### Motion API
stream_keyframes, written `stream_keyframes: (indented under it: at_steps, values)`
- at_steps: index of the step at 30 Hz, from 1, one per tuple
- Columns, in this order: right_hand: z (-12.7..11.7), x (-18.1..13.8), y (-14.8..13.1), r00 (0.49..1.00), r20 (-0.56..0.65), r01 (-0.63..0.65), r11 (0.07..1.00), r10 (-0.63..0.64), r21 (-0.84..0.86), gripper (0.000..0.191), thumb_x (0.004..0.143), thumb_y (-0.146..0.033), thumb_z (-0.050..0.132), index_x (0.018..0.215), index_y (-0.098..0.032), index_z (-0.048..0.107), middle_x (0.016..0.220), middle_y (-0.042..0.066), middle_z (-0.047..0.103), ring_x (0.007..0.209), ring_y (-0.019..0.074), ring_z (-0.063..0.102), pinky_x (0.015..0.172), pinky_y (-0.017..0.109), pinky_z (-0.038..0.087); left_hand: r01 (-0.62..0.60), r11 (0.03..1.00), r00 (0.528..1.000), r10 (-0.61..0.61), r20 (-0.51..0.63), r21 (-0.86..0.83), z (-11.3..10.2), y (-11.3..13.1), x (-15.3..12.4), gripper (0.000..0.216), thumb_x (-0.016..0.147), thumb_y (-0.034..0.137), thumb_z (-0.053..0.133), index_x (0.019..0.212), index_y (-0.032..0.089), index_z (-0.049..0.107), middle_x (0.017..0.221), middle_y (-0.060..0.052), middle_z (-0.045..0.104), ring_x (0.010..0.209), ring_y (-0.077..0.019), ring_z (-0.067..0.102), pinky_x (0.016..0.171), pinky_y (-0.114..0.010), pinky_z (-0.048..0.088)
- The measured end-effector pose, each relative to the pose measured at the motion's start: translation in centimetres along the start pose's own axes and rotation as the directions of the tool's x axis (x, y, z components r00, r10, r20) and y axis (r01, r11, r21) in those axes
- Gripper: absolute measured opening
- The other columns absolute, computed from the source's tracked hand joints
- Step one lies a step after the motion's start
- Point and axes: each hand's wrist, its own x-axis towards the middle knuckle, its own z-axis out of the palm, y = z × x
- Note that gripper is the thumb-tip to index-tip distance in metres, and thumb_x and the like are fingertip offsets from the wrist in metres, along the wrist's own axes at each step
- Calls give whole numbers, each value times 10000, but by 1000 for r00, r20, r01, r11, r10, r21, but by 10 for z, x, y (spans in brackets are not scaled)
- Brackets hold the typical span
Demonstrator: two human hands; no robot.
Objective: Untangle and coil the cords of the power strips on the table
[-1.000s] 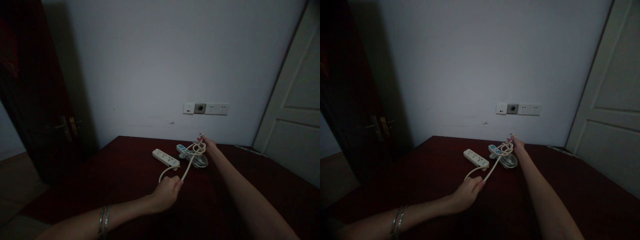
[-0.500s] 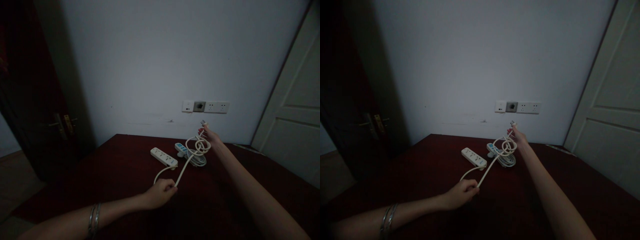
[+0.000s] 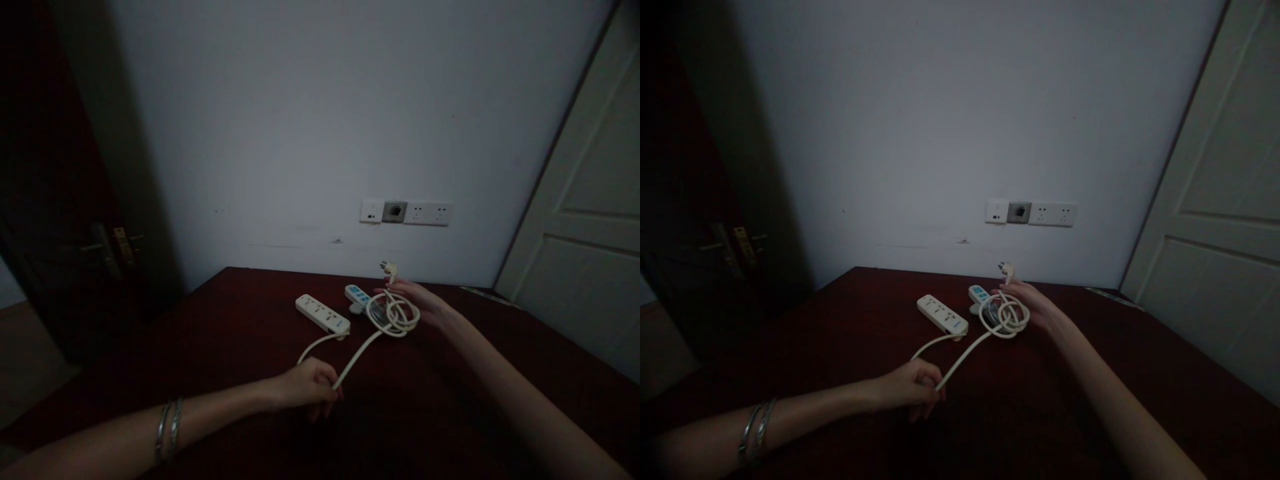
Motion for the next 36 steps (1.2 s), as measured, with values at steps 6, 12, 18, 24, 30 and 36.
stream_keyframes:
  at_steps: [6,12,18,24,30,36]
  values:
    - [2,-22,29,990,-135,48,999,-50,-16,520,664,-122,685,1131,-164,461,882,98,677,629,197,659,526,302,550,-8,982,998,-4,64,189,-10,-3,-14,218,719,365,578,760,151,563,562,40,540,423,-61,458,412,-175,384]
    - [-2,-43,67,987,-158,-28,994,12,-102,552,616,-202,739,1113,-169,501,854,71,680,584,164,637,433,233,491,-67,870,997,43,60,488,-17,-7,-25,173,717,259,563,831,168,655,638,16,594,524,-79,499,456,-160,356]
    - [-2,-53,87,984,-180,-35,978,-3,-206,322,640,-257,716,906,-142,577,795,70,673,572,131,599,468,200,446,-109,769,994,76,79,629,-17,-6,-24,251,681,181,563,902,200,681,751,-1,634,627,-102,542,544,-173,399]
    - [-5,-49,91,990,-139,-24,960,-15,-280,335,588,-316,738,818,-133,577,641,5,611,535,103,542,464,186,388,-212,674,977,145,155,708,-11,-2,-25,239,679,143,546,870,184,683,815,-29,608,657,-114,541,577,-192,427]
    - [-18,-36,100,990,-140,-47,894,-17,-445,319,590,-371,716,750,-129,583,561,-20,557,480,93,499,460,197,374,-196,578,889,446,-105,792,-34,11,-5,342,729,59,433,1006,183,590,1034,-57,531,901,-148,537,790,-261,450]
    - [-30,-39,101,995,-101,-59,808,0,-586,352,659,-446,666,772,-114,632,682,36,635,579,128,568,497,201,415,70,247,849,494,-188,966,-91,6,42,571,678,12,477,1228,152,409,1375,-157,296,1248,-293,307,1009,-440,292]
